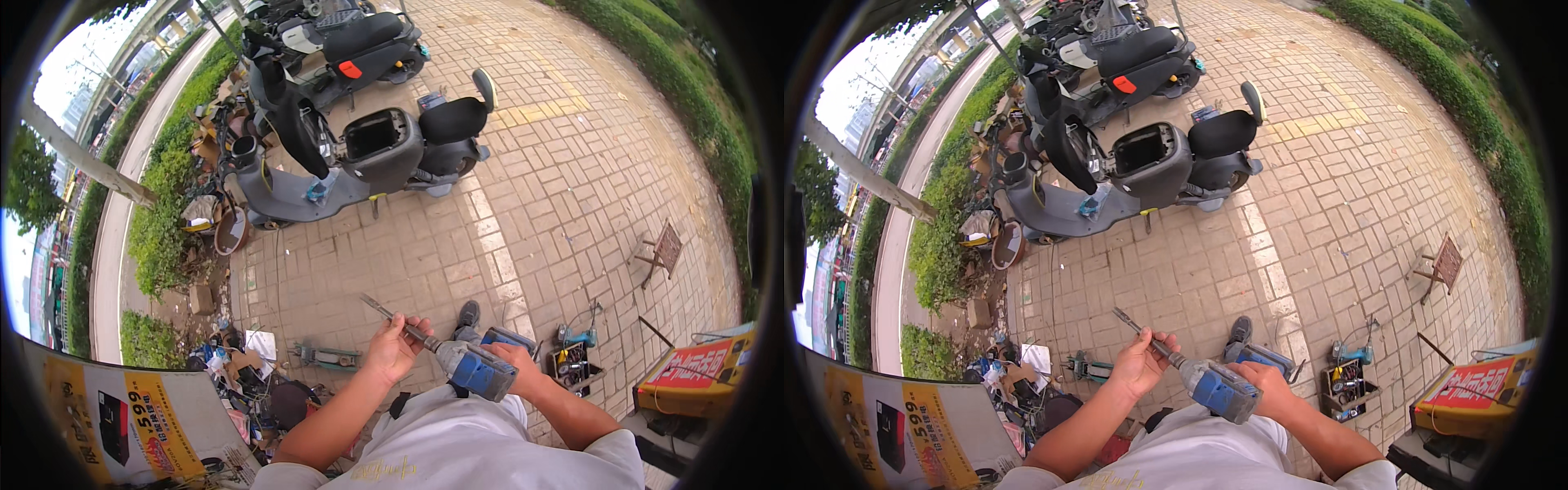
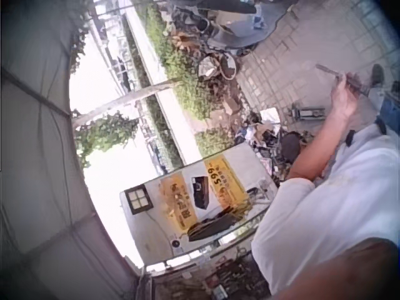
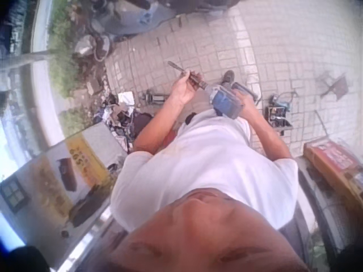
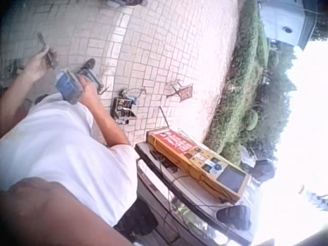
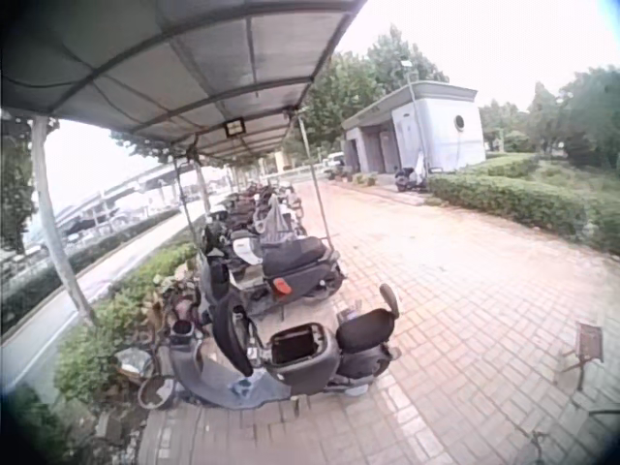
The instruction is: The person moves a gray electric scooter from a parking area to a workshop, opens the seat to access the under-seat compartment, retrieves a wrench and an impact driver, and uses the impact driver to remove screws from the scooter's frame.
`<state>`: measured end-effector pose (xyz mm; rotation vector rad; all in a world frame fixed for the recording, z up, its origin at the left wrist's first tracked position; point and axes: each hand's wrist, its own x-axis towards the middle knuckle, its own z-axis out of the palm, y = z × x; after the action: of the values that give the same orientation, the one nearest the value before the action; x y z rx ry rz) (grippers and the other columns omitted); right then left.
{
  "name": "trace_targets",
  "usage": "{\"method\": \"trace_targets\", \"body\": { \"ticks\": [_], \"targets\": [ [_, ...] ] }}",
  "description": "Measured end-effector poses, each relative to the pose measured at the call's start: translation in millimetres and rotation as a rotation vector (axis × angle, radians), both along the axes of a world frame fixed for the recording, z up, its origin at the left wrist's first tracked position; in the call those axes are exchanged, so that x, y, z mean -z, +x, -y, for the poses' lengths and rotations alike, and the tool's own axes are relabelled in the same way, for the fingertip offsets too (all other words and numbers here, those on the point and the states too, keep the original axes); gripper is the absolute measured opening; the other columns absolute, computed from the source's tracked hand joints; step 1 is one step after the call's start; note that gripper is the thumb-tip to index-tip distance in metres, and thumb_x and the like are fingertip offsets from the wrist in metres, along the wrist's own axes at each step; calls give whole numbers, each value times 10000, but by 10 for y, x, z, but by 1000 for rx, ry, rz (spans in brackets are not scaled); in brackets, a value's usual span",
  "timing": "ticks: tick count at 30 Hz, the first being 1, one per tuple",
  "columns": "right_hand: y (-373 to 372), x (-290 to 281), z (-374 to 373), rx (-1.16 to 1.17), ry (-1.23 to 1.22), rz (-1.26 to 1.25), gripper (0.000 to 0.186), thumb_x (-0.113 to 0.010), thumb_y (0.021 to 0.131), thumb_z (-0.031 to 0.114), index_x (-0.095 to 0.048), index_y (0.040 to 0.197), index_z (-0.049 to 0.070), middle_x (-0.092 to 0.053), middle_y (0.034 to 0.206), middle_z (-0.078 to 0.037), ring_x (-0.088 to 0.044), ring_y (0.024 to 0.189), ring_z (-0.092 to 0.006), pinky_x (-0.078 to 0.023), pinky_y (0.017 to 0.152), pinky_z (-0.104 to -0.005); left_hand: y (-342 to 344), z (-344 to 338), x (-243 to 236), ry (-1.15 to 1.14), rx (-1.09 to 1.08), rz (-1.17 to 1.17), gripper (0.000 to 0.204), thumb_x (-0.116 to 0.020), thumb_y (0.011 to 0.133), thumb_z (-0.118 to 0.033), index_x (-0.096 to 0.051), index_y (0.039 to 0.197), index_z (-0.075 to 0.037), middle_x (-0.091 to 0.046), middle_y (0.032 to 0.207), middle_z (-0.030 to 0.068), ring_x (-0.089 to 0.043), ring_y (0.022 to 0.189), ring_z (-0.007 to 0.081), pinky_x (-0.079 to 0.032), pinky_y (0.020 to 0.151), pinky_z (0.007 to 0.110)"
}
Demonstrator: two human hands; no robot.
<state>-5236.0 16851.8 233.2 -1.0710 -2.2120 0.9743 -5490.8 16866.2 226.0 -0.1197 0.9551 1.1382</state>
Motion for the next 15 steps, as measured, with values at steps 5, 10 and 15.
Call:
{"method": "trace_targets", "body": {
  "ticks": [5,10,15],
  "targets": [
    [-126,3,-1241,-137,-30,2,443,-709,689,191,-608,1091,34,-635,1041,-129,-639,903,-273,-519,781,-337,-84,-963,-188,14,-161,-31,190,-465,960,-258,-541,897,-95,-608,954,59,-588,983,244,-493,885,430],
    [-334,-225,-2296,-110,-442,-133,742,-729,704,258,-403,1313,-15,-590,1154,-194,-565,1089,-329,-442,934,-351,-212,-1807,-38,17,-207,1,201,-471,958,-280,-532,922,-91,-622,988,71,-593,993,234,-493,863,385],
    [-532,-136,-3079,-149,-384,-43,746,-750,687,206,-406,1308,-21,-591,1169,-191,-596,1063,-306,-467,898,-337,-486,-2727,118,-40,-70,-24,213,-503,943,-323,-552,970,-118,-642,1025,74,-614,965,213,-483,794,356]
  ]
}}
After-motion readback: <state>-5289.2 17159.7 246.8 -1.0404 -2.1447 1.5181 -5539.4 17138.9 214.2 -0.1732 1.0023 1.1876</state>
